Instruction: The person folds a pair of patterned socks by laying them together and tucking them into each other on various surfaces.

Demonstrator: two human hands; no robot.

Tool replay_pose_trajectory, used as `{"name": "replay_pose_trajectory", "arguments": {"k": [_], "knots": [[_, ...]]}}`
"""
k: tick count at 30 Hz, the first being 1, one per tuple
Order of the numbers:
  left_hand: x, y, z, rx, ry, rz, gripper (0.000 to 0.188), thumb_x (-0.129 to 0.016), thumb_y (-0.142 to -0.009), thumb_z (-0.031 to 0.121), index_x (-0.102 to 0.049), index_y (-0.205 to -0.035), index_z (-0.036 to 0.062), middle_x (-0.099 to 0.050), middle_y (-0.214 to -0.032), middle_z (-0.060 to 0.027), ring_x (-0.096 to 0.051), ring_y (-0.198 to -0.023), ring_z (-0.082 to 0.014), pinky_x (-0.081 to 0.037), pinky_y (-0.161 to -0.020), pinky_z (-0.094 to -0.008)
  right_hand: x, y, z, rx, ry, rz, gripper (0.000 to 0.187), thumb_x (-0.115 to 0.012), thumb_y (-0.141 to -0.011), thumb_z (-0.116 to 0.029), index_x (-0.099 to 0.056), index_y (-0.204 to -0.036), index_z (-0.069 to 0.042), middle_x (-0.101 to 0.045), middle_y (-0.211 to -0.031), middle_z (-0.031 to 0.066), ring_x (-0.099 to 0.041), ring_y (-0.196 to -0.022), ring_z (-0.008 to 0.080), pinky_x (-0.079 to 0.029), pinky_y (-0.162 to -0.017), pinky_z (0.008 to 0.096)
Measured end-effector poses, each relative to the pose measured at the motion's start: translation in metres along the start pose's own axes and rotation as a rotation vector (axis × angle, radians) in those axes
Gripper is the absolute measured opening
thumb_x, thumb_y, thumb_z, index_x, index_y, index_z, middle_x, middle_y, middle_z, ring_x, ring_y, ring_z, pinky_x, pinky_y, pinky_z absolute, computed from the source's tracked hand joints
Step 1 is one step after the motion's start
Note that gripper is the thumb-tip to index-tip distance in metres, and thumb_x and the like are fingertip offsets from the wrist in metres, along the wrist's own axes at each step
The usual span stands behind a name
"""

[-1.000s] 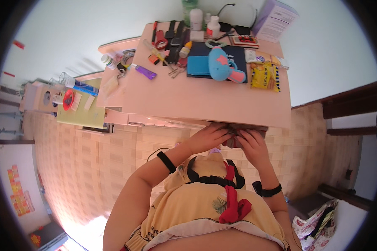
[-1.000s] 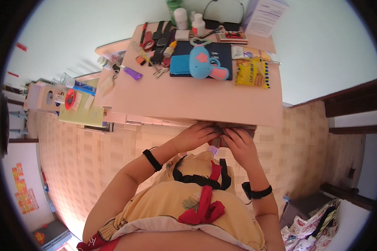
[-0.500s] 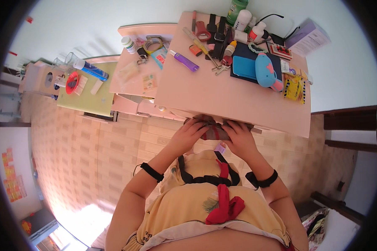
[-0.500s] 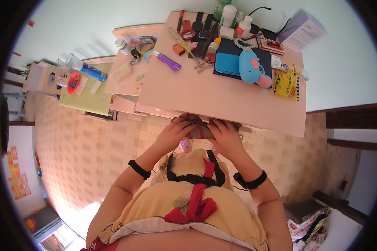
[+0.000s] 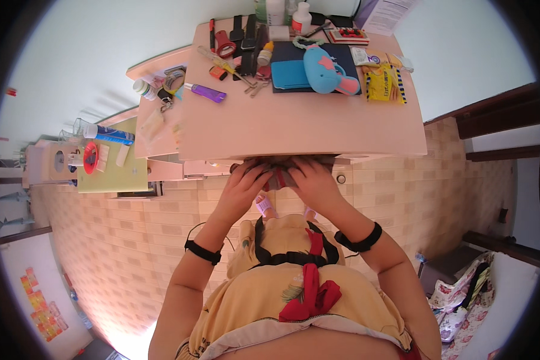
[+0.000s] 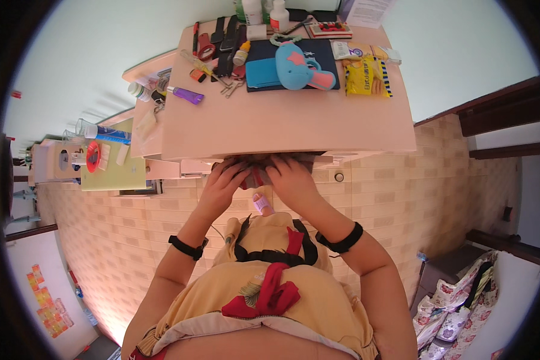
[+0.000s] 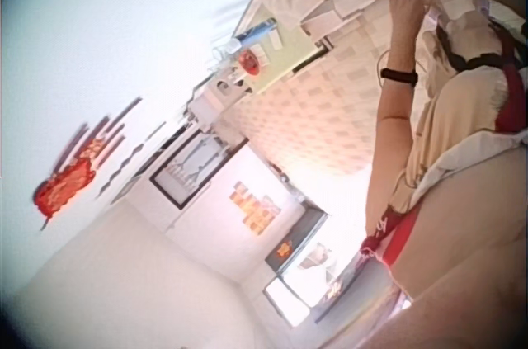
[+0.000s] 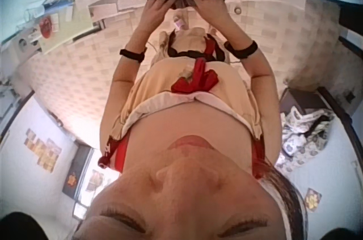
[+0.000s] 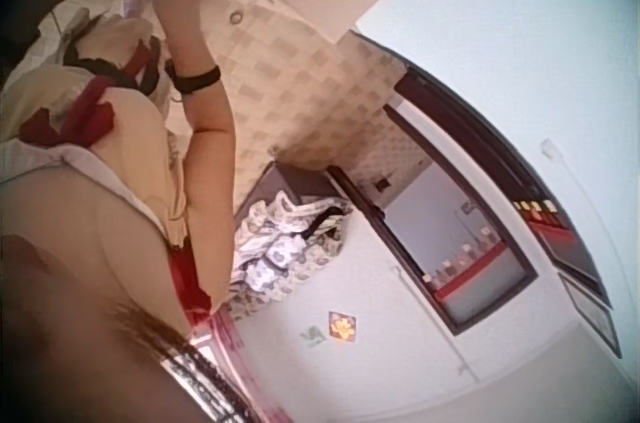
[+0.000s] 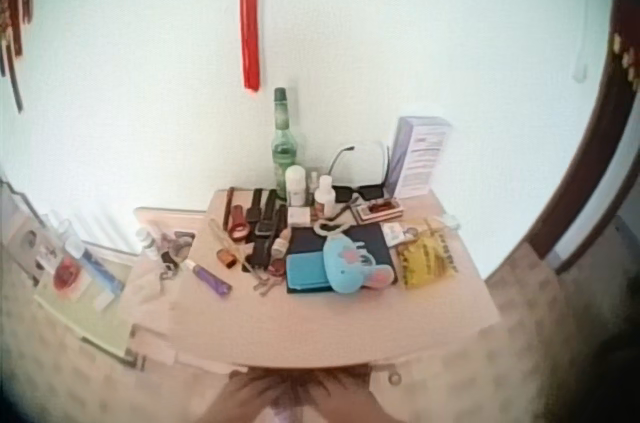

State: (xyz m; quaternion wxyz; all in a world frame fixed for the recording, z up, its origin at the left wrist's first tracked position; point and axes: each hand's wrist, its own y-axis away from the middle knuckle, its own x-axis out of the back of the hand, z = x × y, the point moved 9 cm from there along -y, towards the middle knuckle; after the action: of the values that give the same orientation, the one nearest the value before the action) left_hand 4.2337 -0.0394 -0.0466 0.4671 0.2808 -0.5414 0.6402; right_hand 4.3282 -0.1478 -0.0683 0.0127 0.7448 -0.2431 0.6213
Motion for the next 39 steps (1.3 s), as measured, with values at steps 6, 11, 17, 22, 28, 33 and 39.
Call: {"name": "replay_pose_trajectory", "arguments": {"k": [6,11,17,22,28,33,39], "knots": [[-0.051,-0.052,0.069,-0.096,0.083,-0.015,0.045,-0.061,-0.077,0.009,-0.061,-0.122,0.0058,-0.055,-0.129,-0.0093,-0.05,-0.122,-0.0322,-0.043,-0.103,-0.0428,0.038,0.047,0.087,-0.168,-0.109,-0.036,0.045,-0.077,-0.07,-0.019,-0.058,-0.109,-0.007,-0.058,-0.124,0.0148,-0.058,-0.107,0.0339,-0.049,-0.091,0.0438],[-0.088,-0.085,0.105,-0.048,0.056,-0.025,0.048,-0.06,-0.078,0.009,-0.059,-0.125,0.0062,-0.052,-0.132,-0.0089,-0.047,-0.126,-0.0312,-0.041,-0.106,-0.0415,0.041,0.077,0.132,-0.256,-0.224,-0.057,0.045,-0.076,-0.073,-0.016,-0.054,-0.11,-0.004,-0.062,-0.115,0.0157,-0.062,-0.095,0.0365,-0.052,-0.083,0.044],[-0.089,-0.088,0.1,0.104,0.105,-0.072,0.05,-0.059,-0.075,0.001,-0.058,-0.125,0.0064,-0.055,-0.126,-0.0119,-0.051,-0.12,-0.0322,-0.046,-0.098,-0.0421,0.034,0.072,0.131,-0.185,-0.36,-0.054,0.064,-0.077,-0.071,-0.014,-0.048,-0.127,-0.004,-0.063,-0.113,0.0177,-0.062,-0.097,0.0368,-0.053,-0.082,0.0445],[-0.089,-0.098,0.095,0.122,0.268,-0.185,0.055,-0.057,-0.068,-0.011,-0.059,-0.121,0.0044,-0.058,-0.12,-0.0153,-0.055,-0.111,-0.0367,-0.049,-0.09,-0.0435,0.04,0.066,0.141,-0.232,-0.425,-0.137,0.064,-0.079,-0.07,-0.017,-0.052,-0.127,-0.006,-0.064,-0.111,0.0192,-0.063,-0.097,0.0363,-0.054,-0.082,0.0423],[-0.093,-0.072,0.109,-0.031,0.374,-0.404,0.048,-0.057,-0.071,-0.008,-0.06,-0.118,0.0021,-0.058,-0.12,-0.0166,-0.054,-0.114,-0.0357,-0.047,-0.096,-0.0434,0.042,0.096,0.109,-0.346,-0.529,-0.288,0.057,-0.08,-0.07,-0.018,-0.057,-0.12,-0.004,-0.064,-0.11,0.0176,-0.064,-0.097,0.0361,-0.054,-0.081,0.0408],[-0.068,-0.029,0.101,-0.115,0.416,-0.278,0.047,-0.054,-0.075,-0.006,-0.059,-0.121,0.0031,-0.058,-0.124,-0.0165,-0.053,-0.118,-0.0345,-0.044,-0.1,-0.0431,0.062,0.114,0.048,-0.3,-0.315,-0.256,0.053,-0.078,-0.072,-0.018,-0.059,-0.12,-0.006,-0.064,-0.109,0.0148,-0.061,-0.103,0.0341,-0.051,-0.086,0.041],[-0.037,-0.016,0.007,-0.047,0.321,-0.23,0.046,-0.053,-0.075,-0.007,-0.062,-0.118,0.0047,-0.062,-0.117,-0.0156,-0.055,-0.113,-0.0364,-0.047,-0.096,-0.0435,0.016,0.039,-0.005,-0.181,-0.233,-0.154,0.051,-0.074,-0.073,-0.018,-0.058,-0.12,-0.006,-0.063,-0.111,0.0122,-0.06,-0.102,0.0339,-0.05,-0.088,0.042]]}}
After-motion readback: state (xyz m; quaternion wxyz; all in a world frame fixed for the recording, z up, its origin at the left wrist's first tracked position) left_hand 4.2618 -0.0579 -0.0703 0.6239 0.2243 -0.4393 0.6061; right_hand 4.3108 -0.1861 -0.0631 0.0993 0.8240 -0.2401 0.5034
